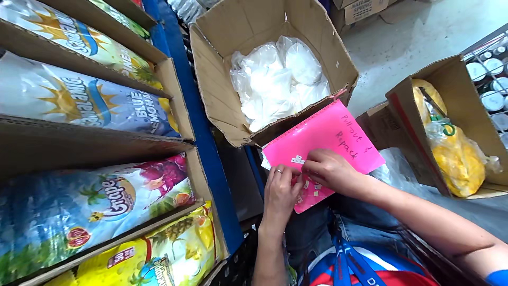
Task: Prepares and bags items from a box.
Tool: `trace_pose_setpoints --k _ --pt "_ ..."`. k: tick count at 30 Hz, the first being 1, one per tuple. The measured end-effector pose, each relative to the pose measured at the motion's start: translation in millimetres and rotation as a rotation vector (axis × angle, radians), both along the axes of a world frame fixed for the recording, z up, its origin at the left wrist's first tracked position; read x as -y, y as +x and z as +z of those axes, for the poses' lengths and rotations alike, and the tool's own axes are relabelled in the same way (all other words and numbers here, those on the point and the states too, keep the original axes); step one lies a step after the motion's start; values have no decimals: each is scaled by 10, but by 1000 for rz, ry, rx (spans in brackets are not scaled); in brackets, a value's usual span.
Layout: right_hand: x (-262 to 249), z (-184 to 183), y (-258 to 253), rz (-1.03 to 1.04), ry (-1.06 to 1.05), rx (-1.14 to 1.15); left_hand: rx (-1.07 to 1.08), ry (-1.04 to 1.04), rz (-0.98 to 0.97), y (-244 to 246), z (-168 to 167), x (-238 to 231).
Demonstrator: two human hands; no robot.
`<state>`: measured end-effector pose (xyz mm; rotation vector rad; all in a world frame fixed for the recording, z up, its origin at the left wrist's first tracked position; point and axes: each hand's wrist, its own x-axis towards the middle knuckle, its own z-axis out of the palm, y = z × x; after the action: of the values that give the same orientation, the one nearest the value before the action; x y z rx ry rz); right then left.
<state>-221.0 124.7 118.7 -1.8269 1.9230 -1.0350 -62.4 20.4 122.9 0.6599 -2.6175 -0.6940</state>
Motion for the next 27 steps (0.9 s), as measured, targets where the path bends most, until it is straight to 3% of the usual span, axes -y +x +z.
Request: trace_pose_setpoints --k 3,8,13,19,27 --pt "-8 -12 -38 -19 -210 -40 -103 200 41 26 81 49" --pt "-52 40 -101 -6 -483 -58 -174 819 195 19 381 61" --pt "-76 47 -151 44 -607 -99 -285 1201 105 -14 461 49" --pt "-97 42 -102 -25 -569 26 -346 1184 79 -46 504 2" --pt "-129 236 -140 31 -96 877 -258 969 38 -48 567 35"
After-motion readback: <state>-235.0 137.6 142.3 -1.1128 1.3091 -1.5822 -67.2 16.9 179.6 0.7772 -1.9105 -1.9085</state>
